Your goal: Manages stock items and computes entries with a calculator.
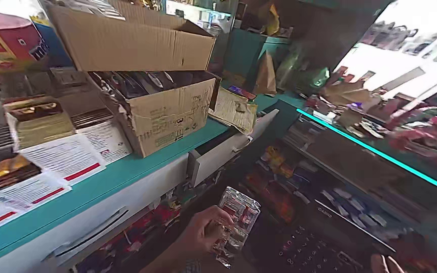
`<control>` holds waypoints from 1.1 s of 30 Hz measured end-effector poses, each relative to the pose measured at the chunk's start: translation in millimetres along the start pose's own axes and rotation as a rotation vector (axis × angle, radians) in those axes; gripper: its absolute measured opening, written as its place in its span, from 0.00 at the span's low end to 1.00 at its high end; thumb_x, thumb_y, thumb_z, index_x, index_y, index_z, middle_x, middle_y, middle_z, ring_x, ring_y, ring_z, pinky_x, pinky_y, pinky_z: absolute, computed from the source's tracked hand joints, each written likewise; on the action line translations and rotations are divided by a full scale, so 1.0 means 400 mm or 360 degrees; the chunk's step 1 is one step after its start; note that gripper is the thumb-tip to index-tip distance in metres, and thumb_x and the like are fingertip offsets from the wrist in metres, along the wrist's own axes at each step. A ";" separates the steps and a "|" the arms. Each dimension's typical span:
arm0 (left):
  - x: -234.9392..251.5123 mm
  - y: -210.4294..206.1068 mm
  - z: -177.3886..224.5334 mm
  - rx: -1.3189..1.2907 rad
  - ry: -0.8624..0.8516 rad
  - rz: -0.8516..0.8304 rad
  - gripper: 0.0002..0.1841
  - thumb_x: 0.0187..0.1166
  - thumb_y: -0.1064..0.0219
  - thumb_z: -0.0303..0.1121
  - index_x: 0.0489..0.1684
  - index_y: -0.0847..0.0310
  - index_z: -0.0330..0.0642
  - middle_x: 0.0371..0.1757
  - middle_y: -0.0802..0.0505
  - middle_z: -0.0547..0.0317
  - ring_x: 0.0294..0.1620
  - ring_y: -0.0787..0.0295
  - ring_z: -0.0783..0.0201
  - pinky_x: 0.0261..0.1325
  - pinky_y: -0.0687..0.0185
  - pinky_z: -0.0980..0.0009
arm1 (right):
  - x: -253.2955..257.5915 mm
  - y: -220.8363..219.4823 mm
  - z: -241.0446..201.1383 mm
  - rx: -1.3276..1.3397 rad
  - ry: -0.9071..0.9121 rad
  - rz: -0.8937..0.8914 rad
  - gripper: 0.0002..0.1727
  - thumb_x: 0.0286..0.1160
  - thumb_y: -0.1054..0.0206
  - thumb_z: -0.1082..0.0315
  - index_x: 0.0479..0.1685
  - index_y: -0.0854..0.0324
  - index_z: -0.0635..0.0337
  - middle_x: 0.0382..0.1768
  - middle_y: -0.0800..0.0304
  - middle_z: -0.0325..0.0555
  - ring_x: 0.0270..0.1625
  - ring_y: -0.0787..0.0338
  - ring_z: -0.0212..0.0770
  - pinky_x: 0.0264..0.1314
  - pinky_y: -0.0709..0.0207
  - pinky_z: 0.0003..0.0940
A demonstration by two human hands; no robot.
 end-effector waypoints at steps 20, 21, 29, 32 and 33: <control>0.606 0.216 -0.207 0.0534 0.0146 0.0847 0.23 0.87 0.42 0.31 0.77 0.29 0.24 0.66 0.15 0.43 0.66 0.17 0.71 0.70 0.21 0.77 | 0.912 -1.155 0.525 -0.0166 -0.0198 -0.1574 0.08 0.87 0.43 0.68 0.46 0.17 0.50 0.37 0.09 0.24 0.42 0.09 0.22 0.48 0.13 0.23; 0.609 0.226 -0.215 0.0551 0.0206 0.0954 0.23 0.86 0.42 0.30 0.76 0.28 0.24 0.66 0.14 0.44 0.66 0.16 0.73 0.70 0.21 0.77 | 0.918 -1.205 0.562 -0.0188 -0.0276 -0.1655 0.07 0.87 0.41 0.68 0.46 0.17 0.49 0.37 0.09 0.24 0.41 0.09 0.22 0.47 0.13 0.23; 0.700 0.236 -0.274 0.0554 0.0546 0.1631 0.22 0.84 0.43 0.27 0.76 0.31 0.25 0.55 0.08 0.50 0.52 0.10 0.76 0.58 0.14 0.76 | 0.949 -1.379 0.715 -0.0574 0.0111 -0.2371 0.19 0.87 0.42 0.64 0.71 0.23 0.59 0.53 0.13 0.38 0.47 0.14 0.22 0.52 0.18 0.26; 0.732 0.234 -0.284 0.0540 0.0586 0.1773 0.21 0.86 0.43 0.27 0.75 0.31 0.29 0.52 0.08 0.54 0.48 0.09 0.77 0.54 0.12 0.77 | 0.958 -1.345 0.643 -0.0323 0.0469 -0.2542 0.25 0.89 0.43 0.59 0.78 0.30 0.65 0.67 0.15 0.46 0.64 0.15 0.25 0.69 0.22 0.26; 0.743 0.233 -0.286 0.0545 0.0586 0.1803 0.20 0.86 0.43 0.27 0.74 0.30 0.31 0.50 0.08 0.56 0.46 0.09 0.78 0.51 0.12 0.77 | 0.949 -1.321 0.616 -0.0157 0.0473 -0.2627 0.24 0.89 0.42 0.58 0.76 0.27 0.63 0.67 0.13 0.43 0.65 0.13 0.26 0.69 0.21 0.26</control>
Point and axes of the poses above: each hand's wrist, its own x-axis towards the middle knuckle, its own y-axis out of the back of the hand, z = x × y, the point moved 9 cm from there along x, towards the middle knuckle
